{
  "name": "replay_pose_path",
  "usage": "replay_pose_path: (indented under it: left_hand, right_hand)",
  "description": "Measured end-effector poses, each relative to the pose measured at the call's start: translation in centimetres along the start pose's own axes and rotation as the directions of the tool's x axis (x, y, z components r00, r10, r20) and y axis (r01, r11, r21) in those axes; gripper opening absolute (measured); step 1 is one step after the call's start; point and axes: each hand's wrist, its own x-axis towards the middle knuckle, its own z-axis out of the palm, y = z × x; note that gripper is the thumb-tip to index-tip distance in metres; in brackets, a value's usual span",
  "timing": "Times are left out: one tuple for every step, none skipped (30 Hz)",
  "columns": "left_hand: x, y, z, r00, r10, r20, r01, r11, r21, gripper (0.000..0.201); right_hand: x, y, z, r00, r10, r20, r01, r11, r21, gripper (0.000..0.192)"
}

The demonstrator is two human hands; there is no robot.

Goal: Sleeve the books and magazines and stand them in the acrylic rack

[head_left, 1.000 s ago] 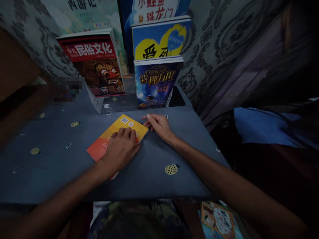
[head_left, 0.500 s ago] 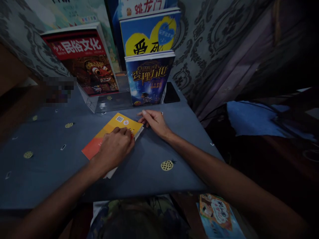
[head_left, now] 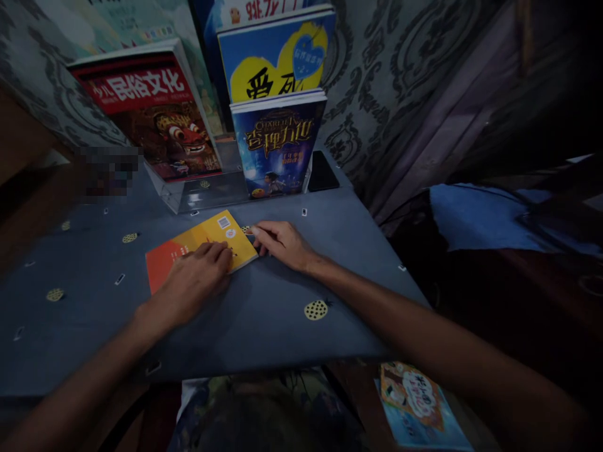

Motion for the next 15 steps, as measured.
replay_pose_path:
  left_hand:
    - [0.0,0.0,0.0,1.000,-0.015,-0.002,0.015,1.000,-0.001,0.020]
    - [0.0,0.2,0.1,0.999,-0.040,-0.005,0.040,0.999,-0.002,0.020]
    - [0.1,0.5,0.1,0.998,-0.068,-0.010,0.068,0.998,-0.003,0.020]
    - [0.3,0.8,0.1,0.995,-0.095,-0.022,0.095,0.995,-0.005,0.021]
    - [0.4,1.1,0.2,0.992,-0.116,-0.040,0.116,0.993,-0.009,0.022]
    - [0.6,1.3,0.3,0.990,-0.128,-0.062,0.127,0.992,-0.015,0.023]
    - [0.7,1.5,0.4,0.988,-0.133,-0.083,0.132,0.991,-0.021,0.023]
    - [0.8,1.5,0.5,0.986,-0.132,-0.099,0.130,0.991,-0.028,0.023]
    - [0.8,1.5,0.7,0.986,-0.128,-0.110,0.125,0.992,-0.033,0.022]
    - [0.9,1.4,0.8,0.985,-0.123,-0.118,0.120,0.992,-0.036,0.021]
    - [0.9,1.3,0.9,0.986,-0.118,-0.120,0.114,0.993,-0.037,0.021]
    - [0.8,1.1,0.9,0.986,-0.113,-0.120,0.110,0.993,-0.036,0.021]
    - [0.8,1.0,0.9,0.987,-0.108,-0.117,0.104,0.994,-0.035,0.021]
    - [0.8,0.9,0.9,0.989,-0.100,-0.113,0.097,0.995,-0.034,0.021]
    - [0.8,0.9,0.8,0.990,-0.091,-0.109,0.088,0.996,-0.033,0.021]
  right_hand:
    - [-0.2,-0.1,0.1,1.000,-0.016,0.001,0.016,0.999,-0.031,0.038]
    - [-0.3,-0.2,0.1,0.999,-0.033,-0.009,0.032,0.998,-0.056,0.037]
    - [-0.5,-0.3,0.0,0.999,-0.049,-0.023,0.047,0.997,-0.069,0.035]
    - [-0.6,-0.3,0.0,0.997,-0.065,-0.040,0.062,0.996,-0.067,0.034]
    - [-0.7,-0.3,-0.1,0.995,-0.080,-0.056,0.077,0.996,-0.054,0.034]
    - [-0.8,-0.3,-0.2,0.993,-0.092,-0.068,0.090,0.995,-0.038,0.034]
    - [-1.0,-0.2,-0.3,0.992,-0.102,-0.075,0.101,0.995,-0.023,0.035]
    - [-1.0,-0.2,-0.3,0.991,-0.112,-0.078,0.111,0.994,-0.011,0.035]
    - [-1.1,-0.1,-0.3,0.990,-0.119,-0.075,0.119,0.993,-0.005,0.036]
    - [-1.2,-0.1,-0.3,0.990,-0.127,-0.068,0.127,0.992,-0.007,0.035]
    - [-1.2,0.0,-0.3,0.989,-0.136,-0.063,0.136,0.991,-0.014,0.035]
    - [-1.2,0.0,-0.3,0.987,-0.146,-0.060,0.145,0.989,-0.026,0.034]
    - [-1.3,0.0,-0.3,0.986,-0.155,-0.059,0.153,0.987,-0.040,0.033]
    - [-1.3,0.0,-0.3,0.985,-0.159,-0.060,0.156,0.986,-0.054,0.033]
    - [-1.3,0.0,-0.3,0.985,-0.161,-0.059,0.157,0.986,-0.064,0.033]
